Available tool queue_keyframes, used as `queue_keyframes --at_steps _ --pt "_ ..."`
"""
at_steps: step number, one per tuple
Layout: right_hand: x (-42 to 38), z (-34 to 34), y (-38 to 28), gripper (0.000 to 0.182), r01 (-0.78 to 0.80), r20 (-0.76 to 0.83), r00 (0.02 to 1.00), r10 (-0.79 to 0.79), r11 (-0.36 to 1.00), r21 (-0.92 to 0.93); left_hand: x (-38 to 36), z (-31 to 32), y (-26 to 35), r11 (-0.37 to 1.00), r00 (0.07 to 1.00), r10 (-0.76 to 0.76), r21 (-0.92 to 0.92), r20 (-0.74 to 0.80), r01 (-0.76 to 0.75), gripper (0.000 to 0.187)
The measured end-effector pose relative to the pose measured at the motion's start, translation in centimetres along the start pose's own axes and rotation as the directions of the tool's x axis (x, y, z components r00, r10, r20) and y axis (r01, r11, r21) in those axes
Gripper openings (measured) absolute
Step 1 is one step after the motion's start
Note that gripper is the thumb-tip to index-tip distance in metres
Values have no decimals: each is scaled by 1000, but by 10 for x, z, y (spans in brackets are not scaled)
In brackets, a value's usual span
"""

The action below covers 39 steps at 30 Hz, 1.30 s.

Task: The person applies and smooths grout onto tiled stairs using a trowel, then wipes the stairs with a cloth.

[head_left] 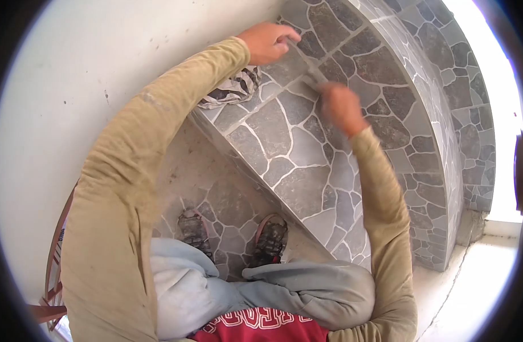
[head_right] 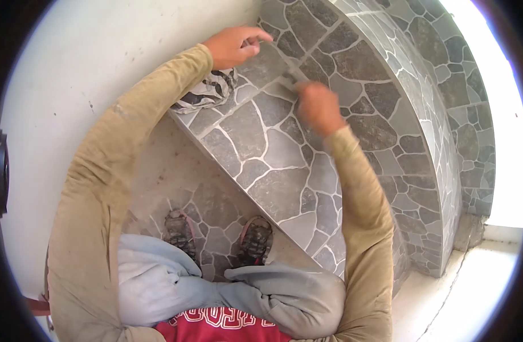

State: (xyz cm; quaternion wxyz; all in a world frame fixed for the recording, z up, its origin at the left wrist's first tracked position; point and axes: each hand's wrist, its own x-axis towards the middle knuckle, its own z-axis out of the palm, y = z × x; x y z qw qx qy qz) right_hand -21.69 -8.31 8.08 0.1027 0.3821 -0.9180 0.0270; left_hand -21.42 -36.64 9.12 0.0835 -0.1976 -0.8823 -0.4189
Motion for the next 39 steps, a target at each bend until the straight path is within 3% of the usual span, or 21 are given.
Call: queue_keyframes --at_steps 1,2,3,4,6,7,9,11,14,18,21,24,27,30,32,35,39 --pt "-10 -7 -25 29 78 8 997 -78 996 53 -5 -3 -2 1000 1000 -4 3 -5 4 35" --pt "-18 -20 -48 33 155 11 988 -157 982 110 -12 -6 -4 997 994 -32 78 107 23 35" --pt "-21 -35 -60 33 158 8 987 -160 981 116 -20 -8 -7 988 973 -66 153 220 33 36" --pt "-24 -51 -70 33 179 67 980 -190 973 143 -33 -9 -15 987 972 -71 156 225 36 36" --pt "-25 -55 -71 33 195 129 967 -218 966 172 -60 -6 -35 920 959 52 360 277 -154 33" --pt "-21 -52 -66 34 184 125 971 -205 970 159 -66 -3 -40 923 959 47 355 279 -149 33" --pt "-18 -45 -68 34 190 117 971 -207 971 142 -72 -6 -49 955 985 88 270 150 -127 27" --pt "-20 -23 -78 38 351 -64 936 -345 915 201 -73 -8 -52 954 989 87 277 116 -116 26" --pt "-11 -4 -79 40 312 -129 948 -292 932 184 -78 -4 -51 959 992 94 260 85 -114 25" --pt "-21 -10 -94 40 321 -27 947 -321 932 170 -81 -2 -52 955 994 108 276 22 -110 25" --pt "-19 -3 -92 38 204 -23 979 -203 971 123 -78 -3 -50 962 997 53 265 55 -66 26" --pt "-23 1 -102 34 272 -70 961 -267 960 73 -80 -1 -49 954 998 56 295 9 -56 25" --pt "-10 4 -81 35 269 -74 963 -259 944 193 -78 -1 -54 971 999 42 233 27 -47 24" --pt "-24 9 -89 35 296 -107 952 -286 951 92 -78 -1 -53 967 998 62 247 -4 -59 23" --pt "-21 6 -92 34 313 -82 949 -303 936 163 -75 -4 -57 962 996 89 261 -14 -82 23" --pt "-15 9 -79 36 206 -138 973 -188 969 138 -77 4 -56 970 996 90 230 -11 -85 22" --pt "-29 -5 -105 36 304 -2 952 -307 941 150 -77 1 -58 964 991 124 243 -42 -110 20"
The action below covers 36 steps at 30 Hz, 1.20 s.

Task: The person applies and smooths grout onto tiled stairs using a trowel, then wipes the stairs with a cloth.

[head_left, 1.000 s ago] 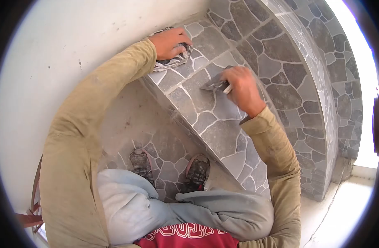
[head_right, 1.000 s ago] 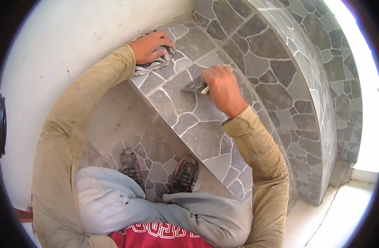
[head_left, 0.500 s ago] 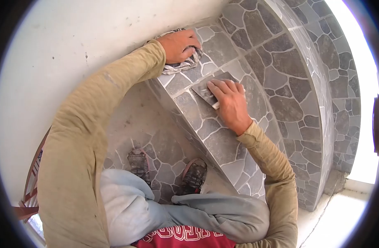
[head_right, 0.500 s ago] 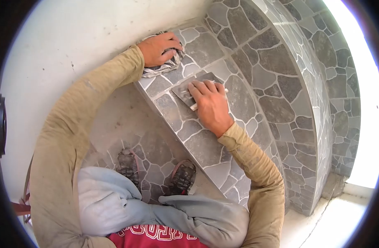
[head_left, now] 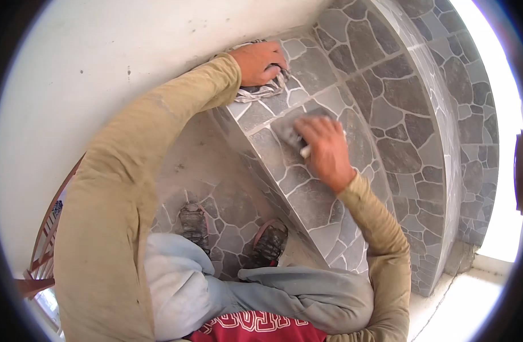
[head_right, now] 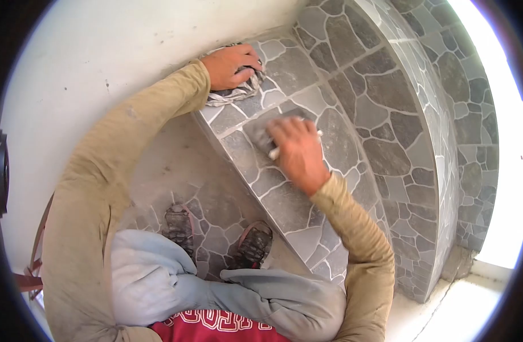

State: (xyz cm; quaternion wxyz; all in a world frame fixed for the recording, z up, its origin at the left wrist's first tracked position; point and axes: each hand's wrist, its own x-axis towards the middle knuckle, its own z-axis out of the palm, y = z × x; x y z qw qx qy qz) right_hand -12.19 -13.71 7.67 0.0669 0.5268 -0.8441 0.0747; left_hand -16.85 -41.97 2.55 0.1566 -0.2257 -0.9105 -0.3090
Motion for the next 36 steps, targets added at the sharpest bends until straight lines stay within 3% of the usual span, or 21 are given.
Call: queue_keyframes --at_steps 5,7,9,11,13,15,17,19,20,21,23,25,27,30,31,33,35,36 --pt "13 0 14 35 -47 -69 997 47 999 8 8 8 -8 998 999 44 -44 16 -43 15" --pt "8 -3 -16 33 31 -5 1000 -31 999 9 12 7 -5 998 997 -61 -15 49 61 14" --pt "8 0 -26 30 122 -21 992 -121 992 38 14 4 -4 998 997 -56 41 49 54 14" --pt "17 -2 -8 30 -40 -21 999 41 997 71 15 9 -5 995 998 -50 85 50 45 14" --pt "15 2 -4 30 -52 -46 998 52 999 15 18 12 -9 994 999 20 105 38 -24 15" --pt "7 0 -25 31 99 -30 995 -100 994 -37 21 13 -9 992 1000 0 125 23 -3 16" --pt "8 1 -23 33 135 -35 990 -133 990 41 20 11 -9 991 999 -33 131 17 31 16" --pt "19 -4 1 34 -63 -3 998 63 998 -22 25 9 -7 995 996 -66 72 59 62 16" --pt "22 -8 3 31 -43 -50 998 44 999 21 27 7 -5 996 996 -60 69 61 56 16" --pt "19 -8 -3 31 -46 -56 997 47 999 16 31 2 -4 996 998 -49 72 41 46 16" --pt "8 -4 -25 29 109 -89 990 -109 994 -3 37 -13 -1 996 999 -39 81 22 37 16" --pt "10 -2 -19 29 95 -59 994 -90 992 89 40 -32 6 997 991 73 25 -113 -70 17" --pt "22 -6 6 28 -18 -61 998 18 1000 16 46 -49 16 998 998 -3 -67 -64 -1 18" --pt "13 -2 -10 27 71 -78 995 -68 997 36 43 -73 33 995 978 -69 -56 197 82 21" --pt "11 2 -16 27 143 -82 987 -137 987 72 42 -81 38 995 978 -76 -48 195 87 21" --pt "12 3 -4 26 119 -40 992 -117 992 41 35 -86 49 991 947 -127 -11 295 136 22" --pt "25 -4 9 28 18 -94 995 -15 999 33 33 -86 45 996 947 -75 -22 311 87 23" --pt "22 -8 2 27 -3 -16 1000 3 999 -32 33 -87 44 994 943 -94 -15 319 105 24"
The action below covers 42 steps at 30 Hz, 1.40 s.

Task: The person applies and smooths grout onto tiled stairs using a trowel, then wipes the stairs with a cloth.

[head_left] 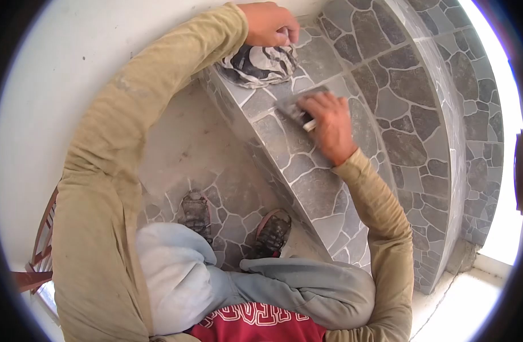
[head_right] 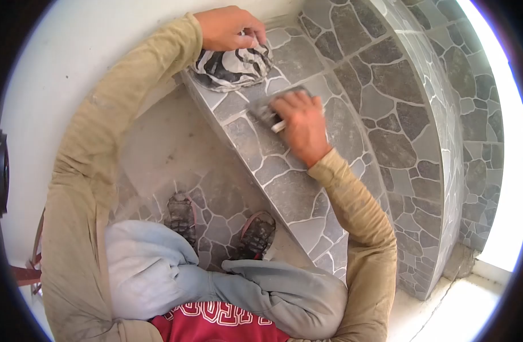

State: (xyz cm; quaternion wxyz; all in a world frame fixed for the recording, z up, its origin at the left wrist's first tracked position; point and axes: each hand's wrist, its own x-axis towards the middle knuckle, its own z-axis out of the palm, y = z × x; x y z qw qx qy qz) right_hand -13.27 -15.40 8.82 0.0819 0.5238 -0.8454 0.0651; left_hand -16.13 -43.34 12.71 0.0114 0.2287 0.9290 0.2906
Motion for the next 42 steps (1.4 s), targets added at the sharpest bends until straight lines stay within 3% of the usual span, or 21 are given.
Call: queue_keyframes --at_steps 3,6,8,9,11,13,14,15,17,19,22,26,28,29,33,35,37,39,40,41,42 --pt "-12 10 -17 27 144 -83 987 -137 986 82 -4 -6 0 996 996 -81 -46 22 82 24" --pt "1 12 16 27 81 -70 995 -76 994 77 -5 5 -12 997 999 -26 -67 33 28 25" --pt "7 -6 -2 31 14 86 996 -18 999 36 -5 15 -22 996 996 -45 82 77 38 26" --pt "-4 1 -9 25 128 -30 992 -126 985 116 -7 22 -28 995 996 -49 89 69 43 26" --pt "-10 6 -29 35 171 -32 985 -168 971 167 -16 46 -41 932 980 159 347 -124 -107 26" --pt "1 12 0 36 81 -25 997 -79 990 112 -6 60 -44 945 982 107 323 -154 -52 21" --pt "7 11 11 37 -5 -43 999 7 999 38 5 56 -42 957 998 3 289 -55 13 18" --pt "4 10 10 37 -10 -44 999 11 1000 30 15 54 -37 962 995 -92 262 49 76 16" --pt "5 5 -1 39 82 -13 997 -81 994 66 28 62 -35 964 995 -100 249 19 92 16" --pt "-7 2 -26 42 156 -9 988 -156 983 102 32 78 -39 943 974 -20 318 -226 93 16" --pt "-3 0 -29 46 155 66 985 -161 984 83 37 75 -39 954 926 73 295 -370 42 16" --pt "-6 0 -33 41 176 6 984 -176 983 61 38 58 -33 978 954 -65 169 -293 118 15" --pt "-3 5 -27 40 167 -7 986 -167 983 80 33 57 -31 988 990 -112 101 -82 120 15" --pt "-3 7 -26 40 145 -12 989 -145 984 102 29 56 -30 988 990 -118 93 -75 125 15" --pt "-14 6 -37 37 103 6 995 -104 992 79 15 45 -22 997 998 -15 -72 -66 10 18" --pt "-19 9 -40 37 168 -33 986 -166 983 72 -5 29 6 997 981 -1 -70 -192 -13 18" --pt "-14 9 -32 36 85 18 996 -87 994 72 -21 26 34 993 962 78 -70 -263 -100 19" --pt "-17 19 -17 35 -25 48 999 20 996 89 -40 44 74 931 808 352 90 -473 -354 18" --pt "-38 42 -11 35 -48 25 999 41 898 437 -51 58 100 913 801 376 38 -466 -407 19" --pt "-48 55 -11 36 -48 10 998 61 681 730 -64 73 124 892 795 395 -13 -460 -451 20" --pt "-43 49 -16 36 -39 6 999 51 679 734 -81 88 144 880 790 398 -50 -466 -473 21"
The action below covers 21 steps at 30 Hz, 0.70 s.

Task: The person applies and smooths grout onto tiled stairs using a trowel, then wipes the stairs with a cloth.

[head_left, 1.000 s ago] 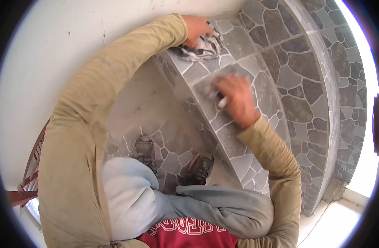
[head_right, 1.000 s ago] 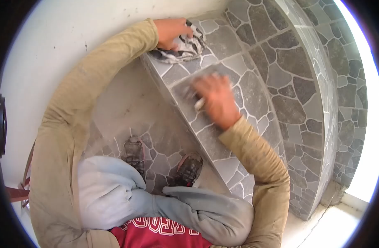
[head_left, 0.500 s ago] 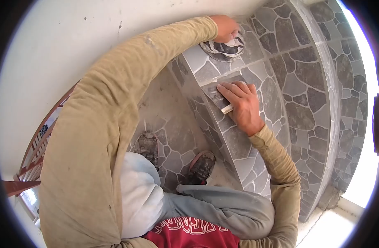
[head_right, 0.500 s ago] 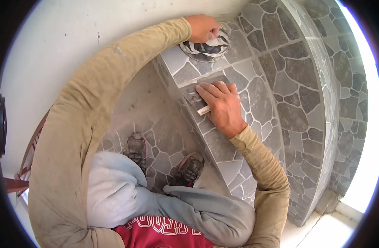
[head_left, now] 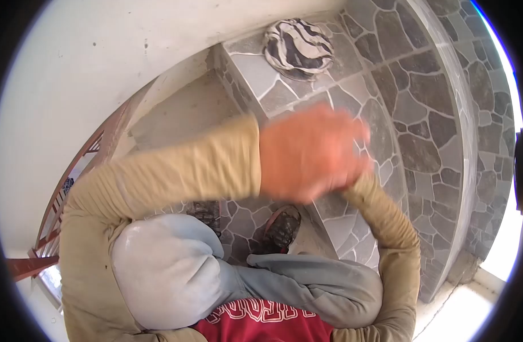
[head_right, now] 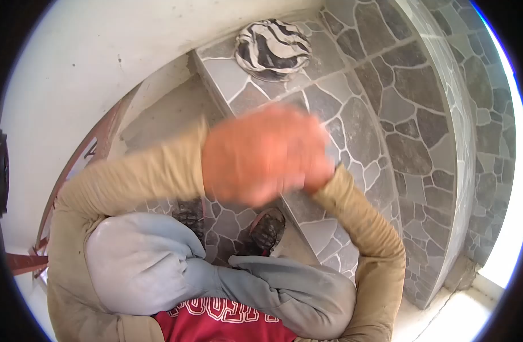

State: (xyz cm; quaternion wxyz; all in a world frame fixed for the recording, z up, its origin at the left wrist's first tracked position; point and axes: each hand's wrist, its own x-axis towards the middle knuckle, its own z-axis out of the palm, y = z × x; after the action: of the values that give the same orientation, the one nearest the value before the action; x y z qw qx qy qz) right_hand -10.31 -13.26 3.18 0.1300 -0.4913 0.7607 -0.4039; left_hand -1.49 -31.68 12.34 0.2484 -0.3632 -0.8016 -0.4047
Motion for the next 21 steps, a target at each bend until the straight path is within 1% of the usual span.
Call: queue_keyframes --at_steps 1,2,3,4,5,7,8,9,11,12,13,15,16,17,19,20,21 --pt "10 -3 -15 35 87 51 996 -78 974 -210 -11 8 11 999 1000 -1 -39 -9 0 23" --pt "21 -7 -31 35 179 117 983 -143 898 -401 -22 10 4 1000 1000 -17 -26 -13 17 23" --pt "25 -10 -47 35 252 187 967 -175 785 -566 -36 13 0 996 997 -76 36 -32 78 27" --pt "39 -15 -54 31 210 174 976 -132 787 -580 -49 18 2 988 990 -131 83 -47 134 31" --pt "33 -13 -49 31 205 175 977 -125 786 -583 -56 22 1 988 990 -129 75 -48 133 31" --pt "26 -7 -33 29 248 160 969 -190 780 -574 -65 23 -4 933 932 -343 77 -117 353 41" --pt "16 -4 -41 30 288 130 957 -260 788 -544 -71 25 3 952 951 -284 82 -119 295 52" --pt "19 -3 -43 30 303 141 952 -271 782 -545 -74 27 -3 951 949 -285 90 -133 297 52" --pt "17 5 -49 30 181 119 983 -138 790 -586 -83 34 -2 957 948 -268 62 -172 282 53" --pt "29 6 -46 32 167 103 986 -131 774 -611 -85 39 -9 943 933 -296 95 -204 320 52" --pt "29 8 -49 32 168 107 986 -129 773 -612 -88 42 -8 943 932 -297 91 -207 321 52" --pt "32 7 -56 34 185 140 982 -126 791 -583 -92 41 -7 942 911 -313 31 -270 333 49" --pt "25 12 -58 36 232 153 973 -175 784 -576 -96 38 2 952 920 -298 -17 -254 304 48" --pt "28 11 -53 36 241 160 970 -182 781 -577 -96 39 -3 952 918 -297 -12 -263 305 48" --pt "25 14 -55 37 161 152 984 -89 805 -571 -101 44 -2 935 886 -356 -103 -297 340 39" --pt "37 9 -58 38 111 167 986 -17 810 -575 -105 47 2 931 885 -364 -114 -290 346 39" --pt "35 9 -58 38 107 162 987 -15 808 -580 -105 46 1 930 885 -368 -115 -285 350 33"
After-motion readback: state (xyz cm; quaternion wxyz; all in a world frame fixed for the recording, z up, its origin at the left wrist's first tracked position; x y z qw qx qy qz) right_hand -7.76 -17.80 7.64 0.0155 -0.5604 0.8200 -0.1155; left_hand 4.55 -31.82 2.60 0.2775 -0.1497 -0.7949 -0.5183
